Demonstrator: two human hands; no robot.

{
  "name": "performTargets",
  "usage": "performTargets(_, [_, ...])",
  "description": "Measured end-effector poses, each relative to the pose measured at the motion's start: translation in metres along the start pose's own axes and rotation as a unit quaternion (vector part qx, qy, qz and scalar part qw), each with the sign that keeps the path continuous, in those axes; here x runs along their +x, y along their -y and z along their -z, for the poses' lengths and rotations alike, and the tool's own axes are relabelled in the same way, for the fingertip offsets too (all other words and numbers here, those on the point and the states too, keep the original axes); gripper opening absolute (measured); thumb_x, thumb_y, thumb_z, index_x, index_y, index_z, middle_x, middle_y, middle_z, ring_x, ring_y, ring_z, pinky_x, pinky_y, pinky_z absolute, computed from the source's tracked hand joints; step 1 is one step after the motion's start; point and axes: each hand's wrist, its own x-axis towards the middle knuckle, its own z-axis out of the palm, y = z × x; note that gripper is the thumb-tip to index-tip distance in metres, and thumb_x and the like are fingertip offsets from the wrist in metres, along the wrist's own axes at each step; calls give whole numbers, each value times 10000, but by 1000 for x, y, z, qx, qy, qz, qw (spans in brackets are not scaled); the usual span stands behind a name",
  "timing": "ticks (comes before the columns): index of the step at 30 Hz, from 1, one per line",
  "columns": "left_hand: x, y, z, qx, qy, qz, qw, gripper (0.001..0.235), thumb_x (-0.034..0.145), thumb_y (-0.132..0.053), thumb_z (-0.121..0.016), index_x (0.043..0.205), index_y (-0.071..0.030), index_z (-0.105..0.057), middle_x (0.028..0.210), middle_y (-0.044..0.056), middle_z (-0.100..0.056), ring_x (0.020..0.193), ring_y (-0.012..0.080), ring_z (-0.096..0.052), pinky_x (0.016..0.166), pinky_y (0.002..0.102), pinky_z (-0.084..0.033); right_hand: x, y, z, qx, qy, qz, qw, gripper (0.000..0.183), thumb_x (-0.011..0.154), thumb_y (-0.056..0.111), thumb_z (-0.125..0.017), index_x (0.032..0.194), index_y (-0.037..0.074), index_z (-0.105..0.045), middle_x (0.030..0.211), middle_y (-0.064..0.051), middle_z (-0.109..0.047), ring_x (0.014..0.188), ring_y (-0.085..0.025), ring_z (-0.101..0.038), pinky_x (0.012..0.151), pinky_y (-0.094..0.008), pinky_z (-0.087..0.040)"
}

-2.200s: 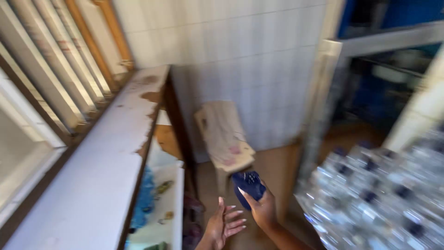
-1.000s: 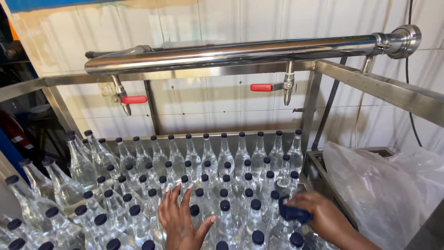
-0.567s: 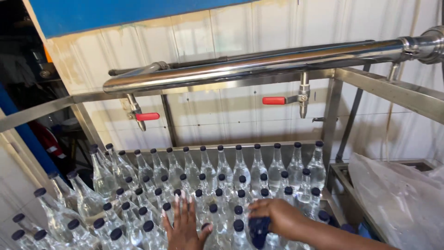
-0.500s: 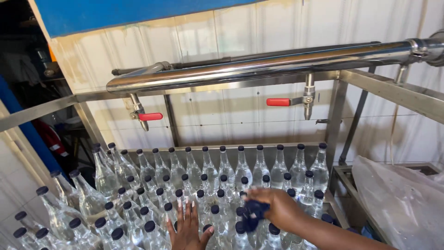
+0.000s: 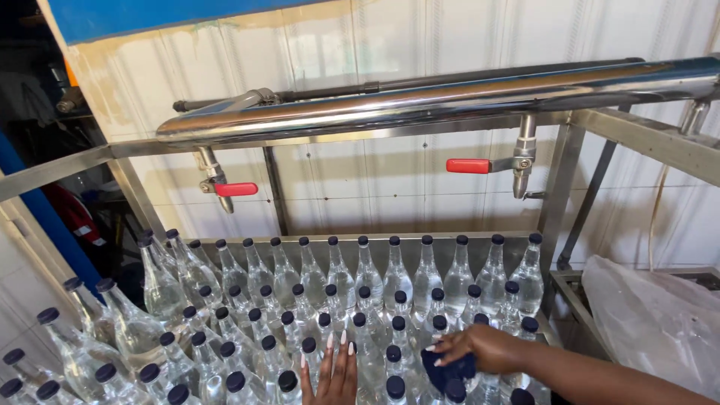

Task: Filling glass bottles with water from a tap and applying labels to the bottle necks

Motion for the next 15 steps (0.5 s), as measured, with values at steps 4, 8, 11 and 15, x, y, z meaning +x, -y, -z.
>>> performTargets(4, [-3,5,18,-38,67,-32,997,328,1155,-312,-525,1432,-190,-651,1591,36,-651,1523,283,-552,1168,666,-460,4,-4,29,75,-91,-32,993,567,875,-92,-721,1312,247,-844,1579,-8,-688,1542,-238,-582,1028,-352,-684])
performTargets(8, [-7,4,8,-39,70,-44,996,371,1138,-304,-547,1486,-197,-620,1617,68,-623,1550,309,-520,1176,678,-452,12,-41,-5,59,-41,-103,992,522,927,-76,-770,1334,244,-839,1610,-46,-654,1583,-244,-551,1376,-509,-313])
performTargets(11, [-23,-8,-9,-75,55,6,996,311,1124,-308,-561,1411,-247,-665,1551,13,-676,1496,256,-577,1180,710,-419,9,-1,23,88,-88,-152,980,130,1056,205,-747,1069,169,-871,1551,-71,-732,1579,-189,-600,1290,-317,-608])
performTargets(15, [-30,-10,-17,-51,42,-28,997,391,1122,-365,-575,1500,-267,-592,1630,-8,-606,1540,246,-529,1160,710,-439,60,-68,24,-37,-368,-19,929,618,812,-55,-941,1344,233,-815,1544,-25,-699,1444,-292,-679,1222,-464,-582])
